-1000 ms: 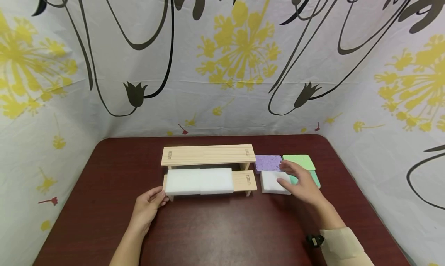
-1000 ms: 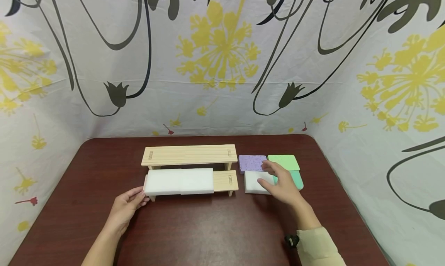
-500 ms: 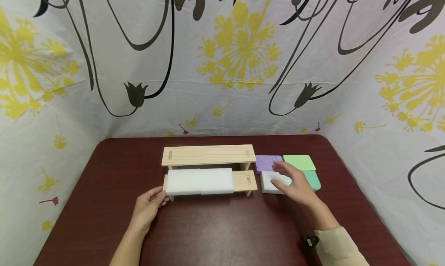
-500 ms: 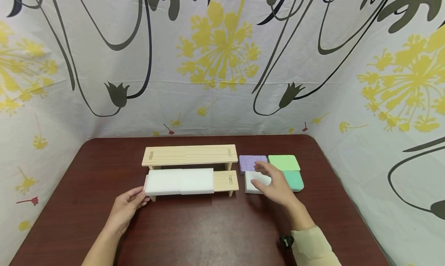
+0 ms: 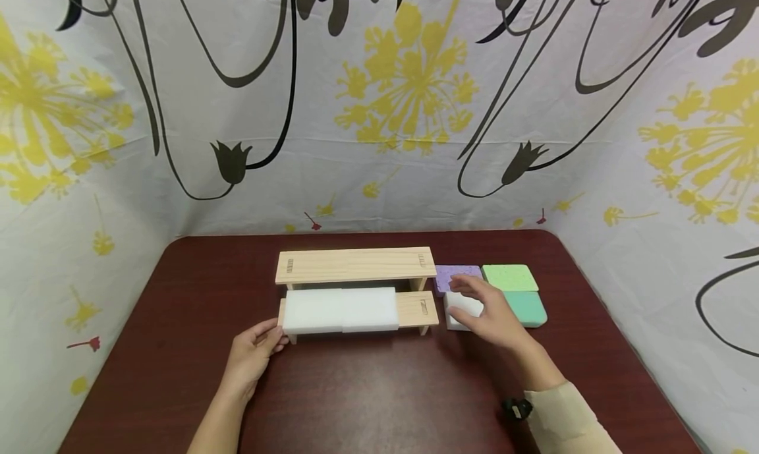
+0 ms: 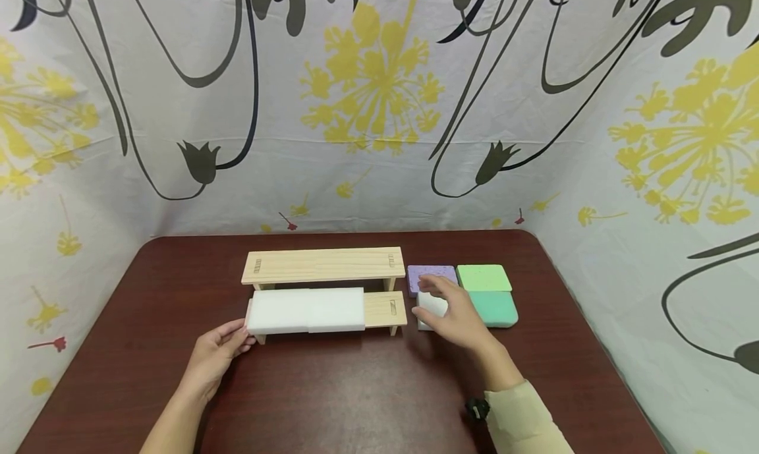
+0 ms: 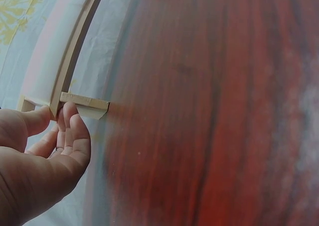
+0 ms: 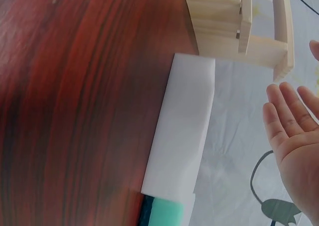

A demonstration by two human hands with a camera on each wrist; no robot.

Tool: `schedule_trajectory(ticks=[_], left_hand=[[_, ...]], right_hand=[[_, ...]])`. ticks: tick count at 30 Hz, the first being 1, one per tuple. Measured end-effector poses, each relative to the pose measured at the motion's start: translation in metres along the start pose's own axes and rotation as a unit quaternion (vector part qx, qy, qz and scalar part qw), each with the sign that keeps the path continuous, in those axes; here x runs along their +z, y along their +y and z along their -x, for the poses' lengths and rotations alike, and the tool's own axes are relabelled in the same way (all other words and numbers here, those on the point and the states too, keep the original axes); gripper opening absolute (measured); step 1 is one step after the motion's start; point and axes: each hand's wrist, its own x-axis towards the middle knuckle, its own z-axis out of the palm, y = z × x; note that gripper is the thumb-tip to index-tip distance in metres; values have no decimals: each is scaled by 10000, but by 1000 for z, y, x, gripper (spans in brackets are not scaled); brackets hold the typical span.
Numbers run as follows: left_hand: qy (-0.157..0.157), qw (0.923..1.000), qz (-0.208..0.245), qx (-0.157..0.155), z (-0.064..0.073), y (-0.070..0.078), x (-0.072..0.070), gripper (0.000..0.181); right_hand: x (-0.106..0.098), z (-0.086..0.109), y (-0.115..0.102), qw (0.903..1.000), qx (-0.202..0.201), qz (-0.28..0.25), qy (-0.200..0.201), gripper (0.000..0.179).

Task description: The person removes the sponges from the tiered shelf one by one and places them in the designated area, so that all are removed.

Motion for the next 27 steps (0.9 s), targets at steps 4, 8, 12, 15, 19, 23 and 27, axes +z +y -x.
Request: schedule_trajectory(ticks=[4,8,12,15,19,23,27], left_hand=[[-15,10000,8,15,0,0,0,35],[-21,10000,8,27,0,-1,-1,35],[-20,10000,30,23,-1,-1,-1,35],[-23,10000,31,25,0,-1,-1,36],[-37,10000,11,40,0,-1,-1,36],[-28,10000,-3,27,0,-1,-1,36],[-8,10000,-11,19,1,-1,0,36]], right_hand=[[5,-3,-4,10000,-40,-59,-56,55],[9,-7,-8,9998,-147,-117,-91,54],[12,-10,-19,9995,-227,-181,-148,54],[14,-11,-23,9992,-215,-262,-219,55],[21,-12,-19,9989,-257,-263,-279,58],[27,-13,-21,9985,-361,-274,-314,57],[32,-15,-22,9978,-475,-287,-356,56]])
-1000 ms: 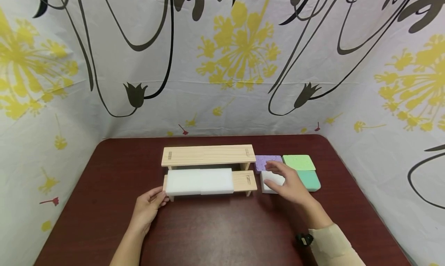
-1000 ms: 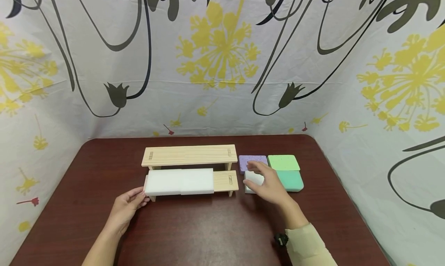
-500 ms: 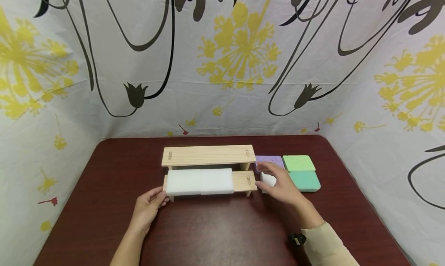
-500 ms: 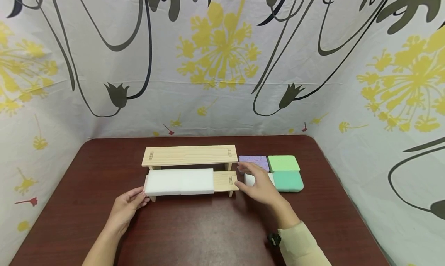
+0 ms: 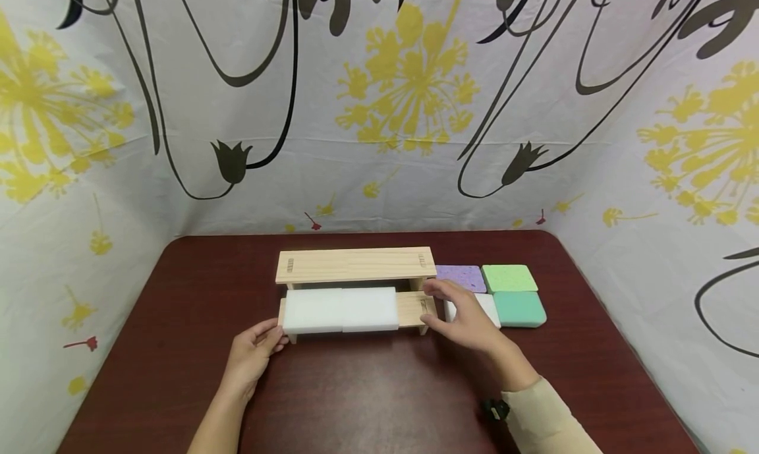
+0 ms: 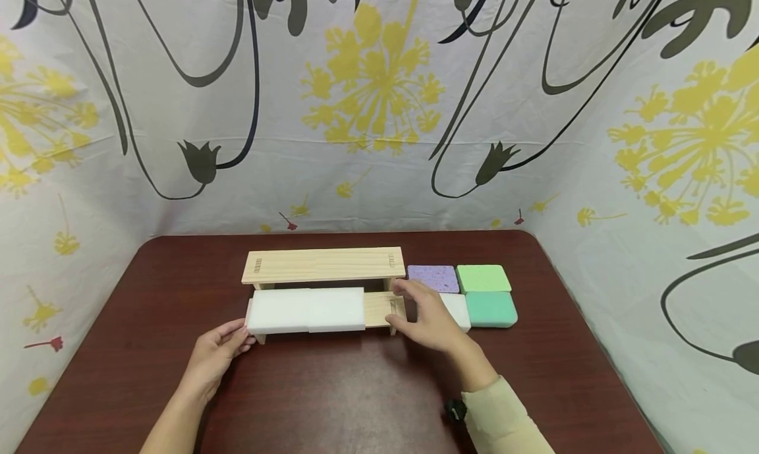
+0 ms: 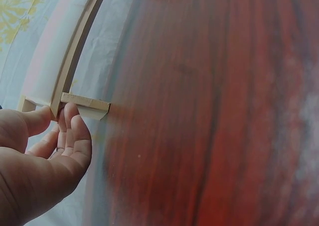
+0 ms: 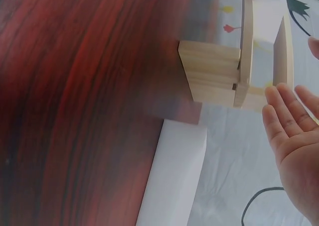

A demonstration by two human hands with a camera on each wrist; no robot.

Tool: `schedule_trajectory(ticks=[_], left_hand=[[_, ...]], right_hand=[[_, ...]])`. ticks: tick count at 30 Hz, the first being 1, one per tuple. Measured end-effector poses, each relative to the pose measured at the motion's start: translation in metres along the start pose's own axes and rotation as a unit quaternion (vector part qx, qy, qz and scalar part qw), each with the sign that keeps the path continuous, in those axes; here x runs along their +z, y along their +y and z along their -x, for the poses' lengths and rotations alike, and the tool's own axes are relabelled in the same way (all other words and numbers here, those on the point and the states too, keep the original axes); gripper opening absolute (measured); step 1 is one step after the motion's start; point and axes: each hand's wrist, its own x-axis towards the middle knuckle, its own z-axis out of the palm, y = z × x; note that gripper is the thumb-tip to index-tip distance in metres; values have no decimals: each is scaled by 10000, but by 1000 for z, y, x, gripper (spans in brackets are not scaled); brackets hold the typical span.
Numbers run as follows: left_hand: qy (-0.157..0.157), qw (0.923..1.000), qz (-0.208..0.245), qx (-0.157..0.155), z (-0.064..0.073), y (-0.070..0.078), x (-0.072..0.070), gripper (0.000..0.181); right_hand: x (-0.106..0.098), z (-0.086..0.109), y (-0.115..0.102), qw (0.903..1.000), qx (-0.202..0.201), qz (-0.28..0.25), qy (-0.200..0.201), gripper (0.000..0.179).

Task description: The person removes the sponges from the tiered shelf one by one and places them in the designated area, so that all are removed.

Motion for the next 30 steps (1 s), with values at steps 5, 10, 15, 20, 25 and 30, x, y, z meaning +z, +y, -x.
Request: schedule_trajectory(ticks=[5,10,15,20,25,30], left_hand=[[-1,10000,-8,13,0,0,0,36],[4,10000,-8,6,0,1,0,36],[2,10000,-7,-8,0,1,0,36],[0,10000,-8,14,0,1,0,36],[-7,10000,7,27,0,1,0,36],[-9,10000,18,16,0,0,0,36]], right_hand=[[5,-3,-2,9998,-101,156,-48,55],[10,-5,-6,9997,-35,157,-175,56],[17,-7,-8,9995,-94,190,-242,59],[23,-11,-11,9992,-113,309,-230,61],[30,-16,-14,9981,9,505,-357,64],[35,-18,-17,9958,248,715,-520,72]])
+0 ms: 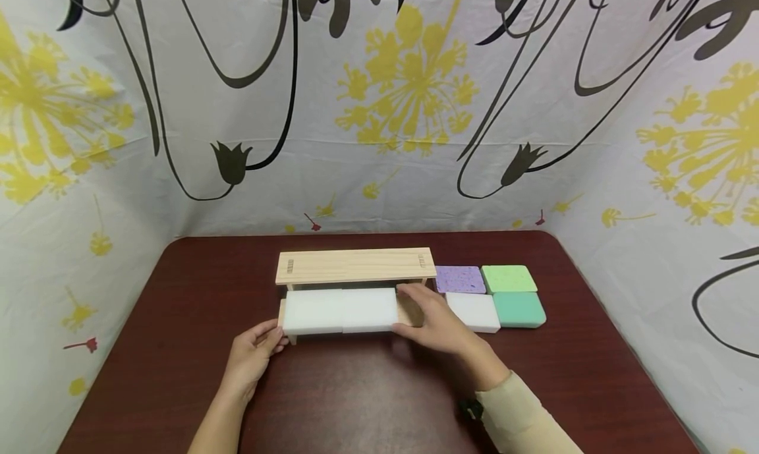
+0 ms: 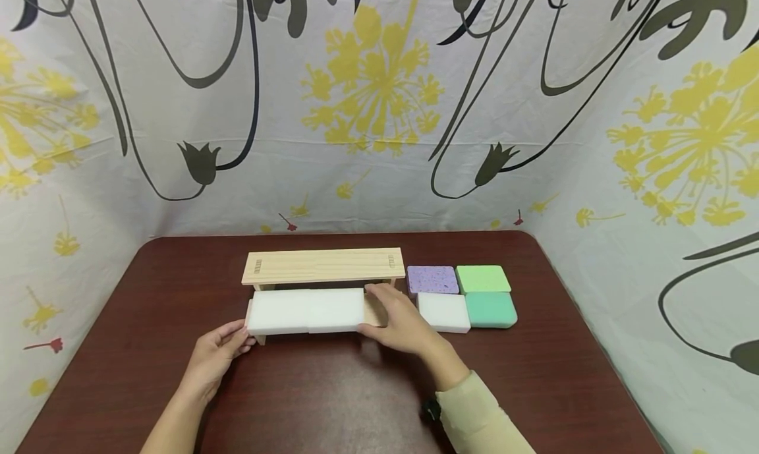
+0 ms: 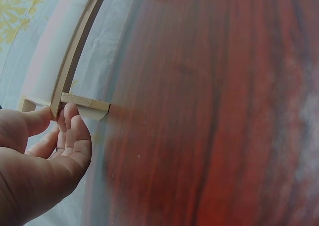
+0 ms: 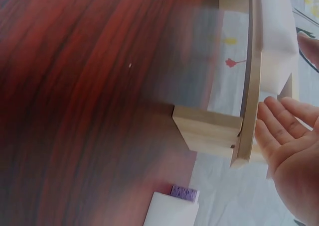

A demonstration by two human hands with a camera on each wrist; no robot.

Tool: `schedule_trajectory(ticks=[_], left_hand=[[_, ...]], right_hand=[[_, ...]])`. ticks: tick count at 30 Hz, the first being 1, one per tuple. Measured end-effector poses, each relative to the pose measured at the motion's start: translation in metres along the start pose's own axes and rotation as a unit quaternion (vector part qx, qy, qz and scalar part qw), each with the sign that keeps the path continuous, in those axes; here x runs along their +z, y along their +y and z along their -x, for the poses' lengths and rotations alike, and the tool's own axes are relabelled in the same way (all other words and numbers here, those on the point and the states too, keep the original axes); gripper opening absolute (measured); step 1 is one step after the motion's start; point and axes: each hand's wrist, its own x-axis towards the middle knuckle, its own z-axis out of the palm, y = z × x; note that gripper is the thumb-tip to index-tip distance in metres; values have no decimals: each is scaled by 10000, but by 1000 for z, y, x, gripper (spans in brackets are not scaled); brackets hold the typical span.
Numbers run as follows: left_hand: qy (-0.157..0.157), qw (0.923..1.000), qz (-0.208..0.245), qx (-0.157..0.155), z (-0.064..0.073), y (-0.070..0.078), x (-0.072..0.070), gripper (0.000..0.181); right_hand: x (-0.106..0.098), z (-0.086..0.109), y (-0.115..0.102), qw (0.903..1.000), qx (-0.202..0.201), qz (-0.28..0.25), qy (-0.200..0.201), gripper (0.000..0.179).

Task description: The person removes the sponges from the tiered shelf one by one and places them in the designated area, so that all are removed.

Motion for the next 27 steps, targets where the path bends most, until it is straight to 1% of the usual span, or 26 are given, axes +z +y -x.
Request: schedule_trajectory(ticks=[3,13,21,27], left_hand=[[6,10000,1,-17,0,0,0,36],[9,10000,-11,-19,0,0,0,36],[17,10000,-11,-53,1,1,0,36],[2,10000,-2,-72,1,2,0,37]], right_hand=[[2,-2,-3,9999,58,95,-61,76],[7,-8,-11,9997,140,146,-161,82],[10,-9,-10,9993,229,190,-211,85],[7,-5,-7,9993,308,166,-146,84]])
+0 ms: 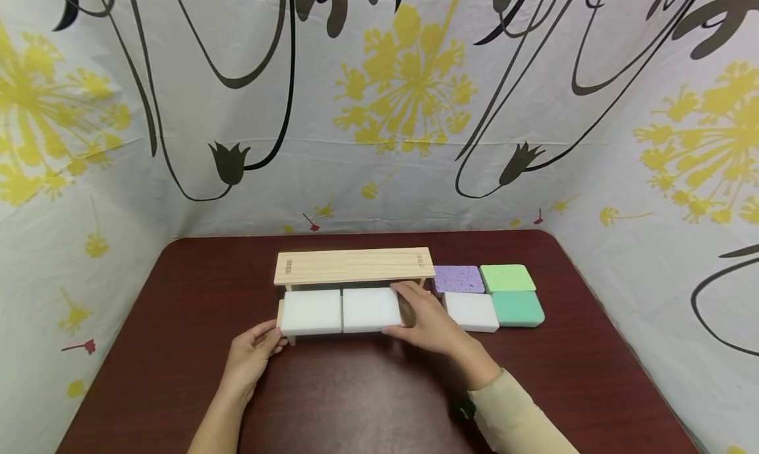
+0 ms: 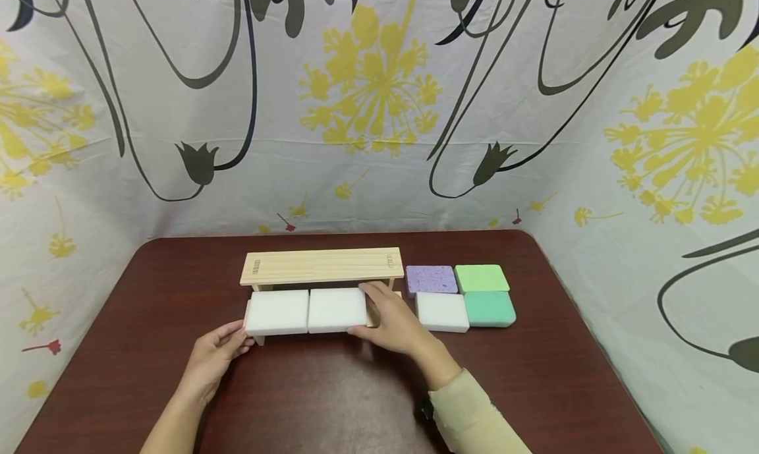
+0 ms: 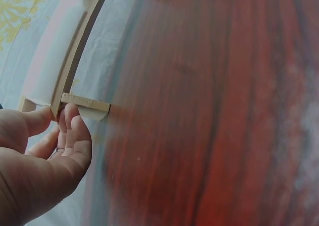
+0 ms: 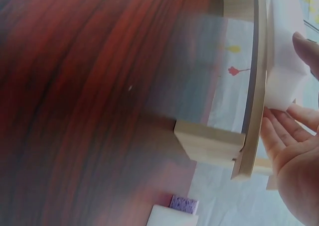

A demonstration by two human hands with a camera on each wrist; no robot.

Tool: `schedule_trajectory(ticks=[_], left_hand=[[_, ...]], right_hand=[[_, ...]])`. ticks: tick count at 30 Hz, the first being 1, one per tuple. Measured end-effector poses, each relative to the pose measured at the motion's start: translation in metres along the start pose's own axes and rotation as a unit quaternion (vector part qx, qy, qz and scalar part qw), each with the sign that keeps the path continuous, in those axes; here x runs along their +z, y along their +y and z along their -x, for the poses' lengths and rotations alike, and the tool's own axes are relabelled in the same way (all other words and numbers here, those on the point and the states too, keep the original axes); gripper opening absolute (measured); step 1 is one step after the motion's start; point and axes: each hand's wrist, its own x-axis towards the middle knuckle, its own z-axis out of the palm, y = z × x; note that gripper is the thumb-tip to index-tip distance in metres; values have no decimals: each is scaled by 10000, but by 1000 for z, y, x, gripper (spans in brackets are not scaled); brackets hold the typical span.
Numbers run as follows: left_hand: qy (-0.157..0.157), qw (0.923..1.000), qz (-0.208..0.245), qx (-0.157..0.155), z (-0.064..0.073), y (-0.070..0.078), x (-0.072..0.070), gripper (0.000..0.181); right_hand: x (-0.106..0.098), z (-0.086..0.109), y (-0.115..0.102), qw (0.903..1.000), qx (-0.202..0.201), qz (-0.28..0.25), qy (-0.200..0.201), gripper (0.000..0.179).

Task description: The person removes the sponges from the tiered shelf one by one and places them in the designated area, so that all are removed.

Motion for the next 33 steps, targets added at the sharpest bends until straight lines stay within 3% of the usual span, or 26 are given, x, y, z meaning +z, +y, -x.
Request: schedule_trajectory(ticks=[19,33], left_hand=[[-13,10000,35,-5,0,-2,0,37],[-25,9996,275,16,-3,-5,0,36]], right_hand=[[-33,31,25,9993,31,-192,317,81],[-56,64,49,9971,-224,214,694,76]])
